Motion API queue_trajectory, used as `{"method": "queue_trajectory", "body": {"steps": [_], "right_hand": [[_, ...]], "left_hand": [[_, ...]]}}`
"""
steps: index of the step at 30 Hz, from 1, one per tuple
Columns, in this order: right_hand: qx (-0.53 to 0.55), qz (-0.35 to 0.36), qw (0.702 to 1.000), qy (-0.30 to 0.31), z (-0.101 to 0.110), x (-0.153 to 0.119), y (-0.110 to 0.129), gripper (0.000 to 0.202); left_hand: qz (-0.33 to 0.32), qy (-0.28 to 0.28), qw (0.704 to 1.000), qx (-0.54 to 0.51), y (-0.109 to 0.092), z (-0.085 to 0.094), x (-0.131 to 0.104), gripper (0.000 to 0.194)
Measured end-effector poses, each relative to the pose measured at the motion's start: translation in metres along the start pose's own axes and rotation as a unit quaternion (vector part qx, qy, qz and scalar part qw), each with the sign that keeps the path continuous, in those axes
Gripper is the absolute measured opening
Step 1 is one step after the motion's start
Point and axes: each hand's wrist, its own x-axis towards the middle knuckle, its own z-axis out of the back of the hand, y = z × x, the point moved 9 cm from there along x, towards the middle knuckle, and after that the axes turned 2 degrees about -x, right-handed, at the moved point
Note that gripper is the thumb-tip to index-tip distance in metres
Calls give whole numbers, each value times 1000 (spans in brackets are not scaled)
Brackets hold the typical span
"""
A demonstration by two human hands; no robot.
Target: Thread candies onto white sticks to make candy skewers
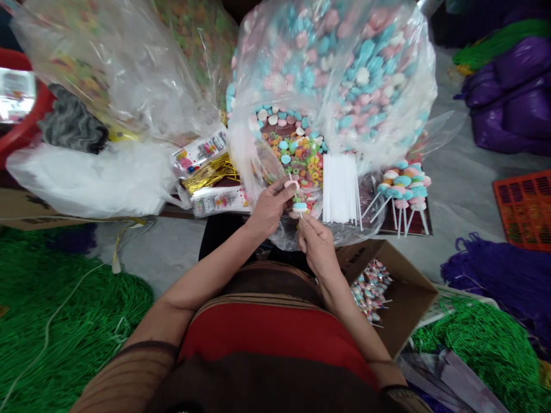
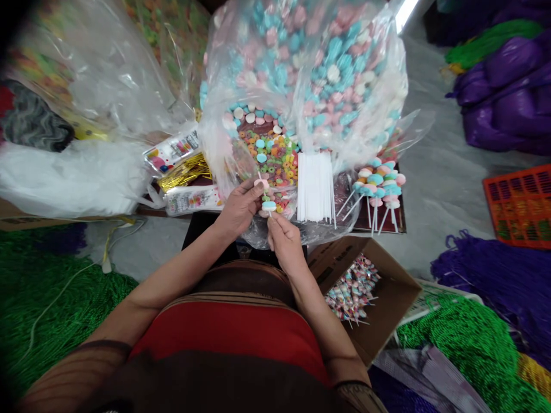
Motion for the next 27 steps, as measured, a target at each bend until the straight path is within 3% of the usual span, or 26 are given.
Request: {"method": "queue_trajectory", "body": {"steps": [6,12,20,27], "right_hand": [[4,-7,1000,-5,1,1,-4,39],[-3,-9,1000,0,1,2,-8,41],[-10,-9,1000,11,-1,2,-9,39],[3,-12,1000,12,-2,-1,-10,41]], "left_hand": [[7,14,1000,-13,1,1,2,46],[-3,20,999,-26,-2,2,4,41],[-17,-47,998,-32,-4,12,7,29],[-32,-50,998,-18,-7,11,7,24]]}}
